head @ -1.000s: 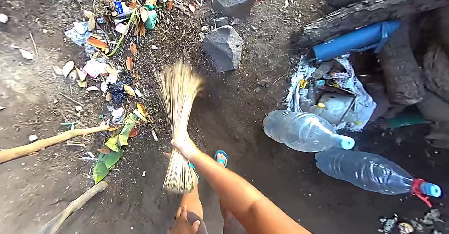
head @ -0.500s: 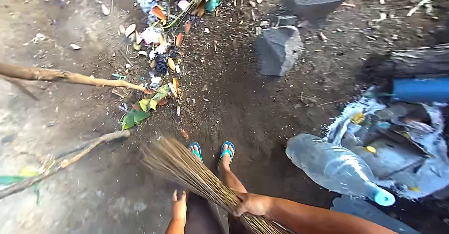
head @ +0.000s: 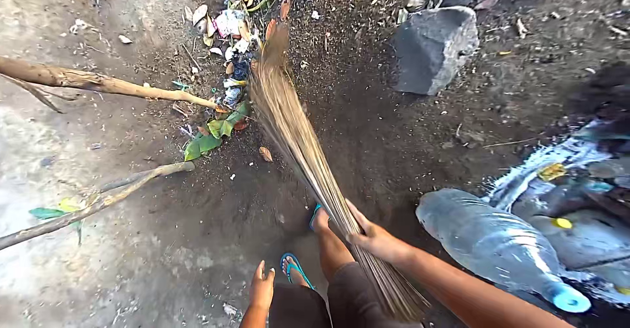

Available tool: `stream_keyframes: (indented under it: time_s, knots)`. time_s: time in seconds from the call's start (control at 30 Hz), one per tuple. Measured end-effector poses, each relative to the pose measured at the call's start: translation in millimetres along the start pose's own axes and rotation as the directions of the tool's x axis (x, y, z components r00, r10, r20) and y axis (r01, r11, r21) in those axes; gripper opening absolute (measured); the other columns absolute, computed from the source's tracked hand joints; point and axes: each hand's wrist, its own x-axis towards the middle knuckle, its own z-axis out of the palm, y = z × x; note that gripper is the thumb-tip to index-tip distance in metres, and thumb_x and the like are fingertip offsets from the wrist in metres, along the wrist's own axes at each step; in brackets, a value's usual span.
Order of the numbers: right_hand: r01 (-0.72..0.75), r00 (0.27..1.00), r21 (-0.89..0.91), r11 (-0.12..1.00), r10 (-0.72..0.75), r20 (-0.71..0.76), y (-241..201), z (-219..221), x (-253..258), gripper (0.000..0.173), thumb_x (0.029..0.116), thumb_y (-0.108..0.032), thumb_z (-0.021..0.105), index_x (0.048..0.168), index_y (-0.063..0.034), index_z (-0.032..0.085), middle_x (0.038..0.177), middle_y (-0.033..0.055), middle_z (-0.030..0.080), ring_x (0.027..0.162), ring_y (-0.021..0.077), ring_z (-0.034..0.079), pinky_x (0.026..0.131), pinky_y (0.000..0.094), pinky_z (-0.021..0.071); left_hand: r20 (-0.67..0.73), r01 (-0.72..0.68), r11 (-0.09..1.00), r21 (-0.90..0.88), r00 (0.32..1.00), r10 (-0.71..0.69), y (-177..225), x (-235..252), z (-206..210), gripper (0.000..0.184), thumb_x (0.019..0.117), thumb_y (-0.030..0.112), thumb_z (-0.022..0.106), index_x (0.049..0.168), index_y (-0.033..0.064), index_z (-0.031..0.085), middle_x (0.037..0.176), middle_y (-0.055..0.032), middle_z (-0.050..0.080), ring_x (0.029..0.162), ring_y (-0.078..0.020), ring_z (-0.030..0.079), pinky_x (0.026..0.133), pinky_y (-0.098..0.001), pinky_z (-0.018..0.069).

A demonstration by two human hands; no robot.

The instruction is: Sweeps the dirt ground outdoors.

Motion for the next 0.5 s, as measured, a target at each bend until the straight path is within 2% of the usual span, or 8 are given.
stream_keyframes:
  time_s: [0.1,0.17,0.2,0.27,0.3,0.37,0.43,0.5]
  knots:
    - [-0.213,0.953,0.025,0.977,0.201,0.228,30.4,0.9,-52.8,0.094,0.0934,-0.018,0.069,0.166,-0.029,0.01,0.168,0.011,0.026,0.144,0.0274,0.044,0.114,0.0508,0.0421,0.055,-0.013,1.0,0.016,0.998,0.012,-6.2,-10.9,9.0,0.059,0.1057,0.022,0.059,0.157,0.0009,0.038,0.159,-0.0242,0.042,0.146,-0.0361,0.044,0.121,-0.05,0.0361]
    - [-0.34,0.913,-0.008,0.941,0.332,0.239,55.5,-8.2,-59.8,0.093,0.093,-0.016,0.072,0.165,-0.0252,0.014,0.166,0.0135,0.029,0.141,0.0312,0.048,0.11,0.0533,0.0452,0.082,-0.039,0.998,0.042,0.996,0.036,-7.1,-14.2,9.0,0.059,0.105,0.021,0.06,0.156,-0.0003,0.039,0.156,-0.0254,0.045,0.144,-0.0365,0.047,0.12,-0.0496,0.0374]
    - [-0.364,0.915,-0.003,0.932,0.358,0.186,64.7,-19.9,-57.0,0.093,0.0927,-0.013,0.073,0.165,-0.0221,0.016,0.166,0.0143,0.028,0.142,0.0325,0.046,0.111,0.0538,0.0444,0.092,-0.054,0.998,0.034,0.994,0.05,-4.2,-15.1,6.3,0.059,0.105,0.02,0.06,0.156,-0.0013,0.039,0.156,-0.0262,0.045,0.144,-0.0367,0.047,0.12,-0.049,0.0373]
    - [-0.31,0.947,0.074,0.948,0.315,-0.061,71.9,-54.2,-48.7,0.088,0.0915,-0.007,0.073,0.163,-0.0151,0.022,0.163,0.0182,0.032,0.14,0.0348,0.048,0.108,0.0543,0.0459,0.105,-0.073,0.997,-0.008,0.992,0.073,-0.5,-17.4,-0.7,0.057,0.1056,0.018,0.058,0.155,-0.002,0.038,0.155,-0.0267,0.045,0.144,-0.0359,0.047,0.12,-0.0474,0.0374]
    - [-0.243,0.943,0.109,0.964,0.261,-0.204,67.3,-74.8,-43.0,0.088,0.0922,-0.007,0.072,0.163,-0.0138,0.02,0.163,0.0191,0.032,0.141,0.035,0.046,0.11,0.0548,0.0448,0.103,-0.084,0.996,-0.027,0.991,0.087,0.1,-15.8,-4.2,0.056,0.1057,0.017,0.058,0.155,-0.002,0.039,0.155,-0.0266,0.046,0.144,-0.0356,0.047,0.12,-0.0471,0.0377]
    - [-0.106,0.924,0.142,0.984,0.15,-0.353,43.6,-98.4,-35.4,0.088,0.0979,-0.011,0.065,0.166,-0.0176,0.01,0.168,0.0167,0.024,0.145,0.0327,0.042,0.114,0.0535,0.0406,0.09,-0.095,0.995,-0.03,0.991,0.098,-6.5,-11.0,-10.2,0.056,0.1056,0.017,0.057,0.155,-0.0022,0.039,0.155,-0.0265,0.046,0.144,-0.0353,0.048,0.12,-0.0469,0.0385]
    - [-0.024,0.932,0.118,0.993,0.065,-0.356,32.6,-82.2,-35.4,0.086,0.0992,-0.017,0.061,0.166,-0.0229,0.008,0.168,0.0128,0.026,0.143,0.0293,0.046,0.112,0.0528,0.0433,0.078,-0.073,0.997,-0.009,0.994,0.074,-15.6,-7.7,-15.1,0.057,0.1059,0.018,0.057,0.155,-0.0017,0.038,0.155,-0.0265,0.045,0.144,-0.0357,0.047,0.12,-0.0482,0.038]
    - [0.016,0.958,0.123,0.992,0.02,-0.287,32.0,-42.8,-46.6,0.092,0.0965,-0.021,0.065,0.166,-0.0254,0.005,0.16,0.0181,0.038,0.133,0.032,0.055,0.106,0.0546,0.049,0.052,-0.049,0.999,-0.006,0.997,0.049,-17.2,-5.7,-16.1,0.057,0.1063,0.02,0.057,0.156,-0.0012,0.039,0.156,-0.026,0.045,0.145,-0.0357,0.046,0.12,-0.0489,0.0369]
